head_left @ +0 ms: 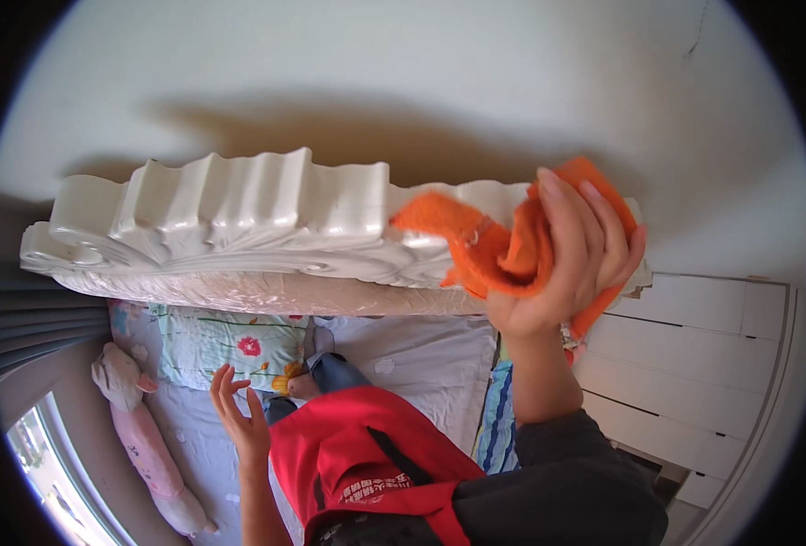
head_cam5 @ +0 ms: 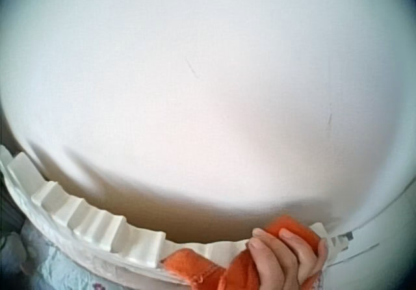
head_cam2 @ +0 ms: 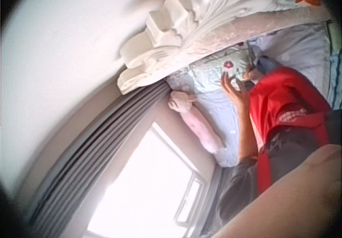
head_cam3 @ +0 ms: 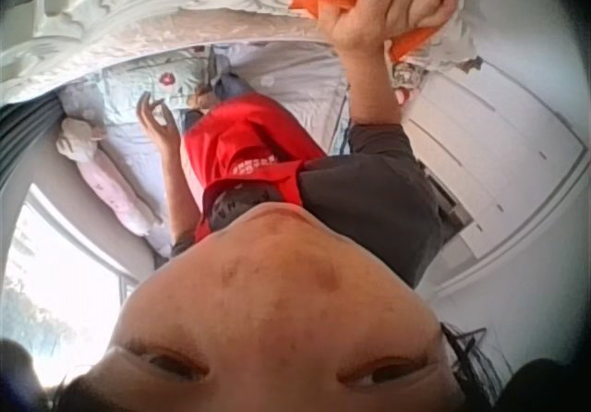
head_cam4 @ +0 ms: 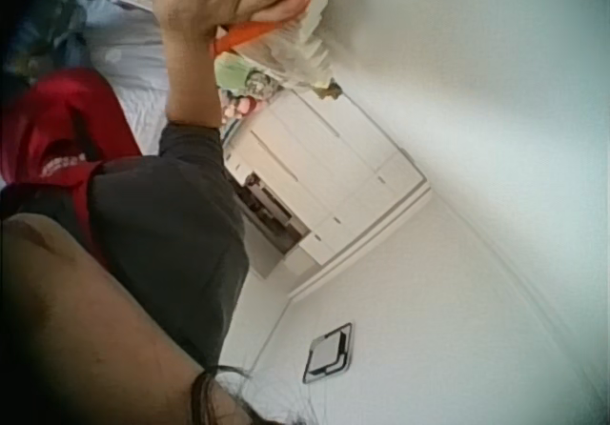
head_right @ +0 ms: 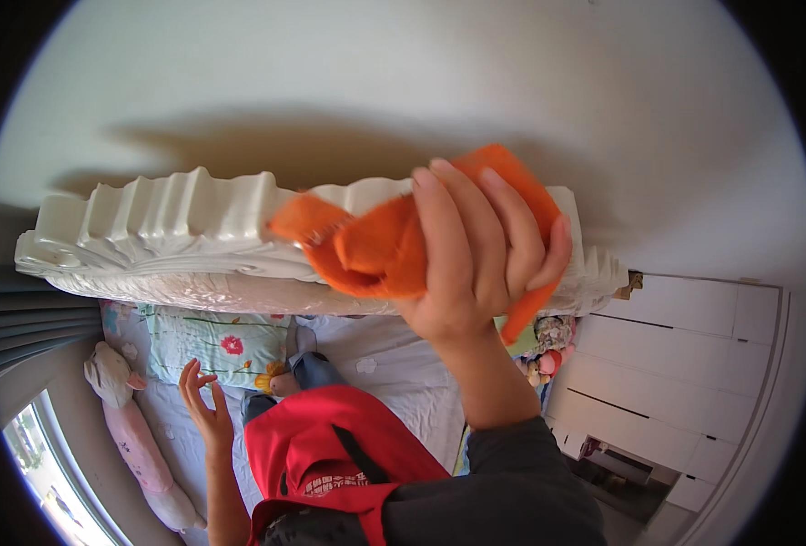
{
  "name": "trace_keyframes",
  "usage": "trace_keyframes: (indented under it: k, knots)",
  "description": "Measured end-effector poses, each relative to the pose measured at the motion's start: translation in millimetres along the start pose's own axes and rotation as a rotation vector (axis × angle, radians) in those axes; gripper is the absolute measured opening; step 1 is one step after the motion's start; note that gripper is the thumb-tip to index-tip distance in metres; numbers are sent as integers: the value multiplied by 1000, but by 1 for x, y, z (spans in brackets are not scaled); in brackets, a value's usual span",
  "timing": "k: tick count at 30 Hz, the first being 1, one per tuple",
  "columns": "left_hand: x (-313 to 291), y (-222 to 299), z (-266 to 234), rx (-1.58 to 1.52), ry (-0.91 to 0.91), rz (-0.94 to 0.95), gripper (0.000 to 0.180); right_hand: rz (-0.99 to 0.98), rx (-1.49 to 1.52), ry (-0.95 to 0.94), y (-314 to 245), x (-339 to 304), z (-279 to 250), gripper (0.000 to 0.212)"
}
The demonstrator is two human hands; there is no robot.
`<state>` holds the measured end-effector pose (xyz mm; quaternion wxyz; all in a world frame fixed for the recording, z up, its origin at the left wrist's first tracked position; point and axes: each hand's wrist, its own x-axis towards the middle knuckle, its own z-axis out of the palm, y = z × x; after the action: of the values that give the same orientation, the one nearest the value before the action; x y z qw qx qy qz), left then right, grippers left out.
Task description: The person wipes a white ornate headboard with an orange cloth. They move along the length of the headboard, cleaning the carved details and flat surfaces. The headboard is partially covered with plastic wrap.
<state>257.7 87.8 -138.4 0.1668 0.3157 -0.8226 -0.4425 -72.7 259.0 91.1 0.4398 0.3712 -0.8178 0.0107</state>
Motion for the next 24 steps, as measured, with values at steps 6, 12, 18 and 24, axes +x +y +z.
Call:
trace_keyframes:
  k: [6, 12, 18, 24]
  knots:
    - [0, 6, 1, 25, -5, 11, 50, -148, 43, 189, 6, -29, 4, 23]
    - [-4, 9, 1, -32, 3, 8, 46, 91, 411, 264, -14, 12, 4, 23]
    - [-8, 4, 6, -45, -3, -31, 48, 21, 312, -182, -34, 34, -19, 31]
    - [-15, 4, 3, -19, 1, 20, 48, -116, 282, -294, -40, 45, -22, 29]
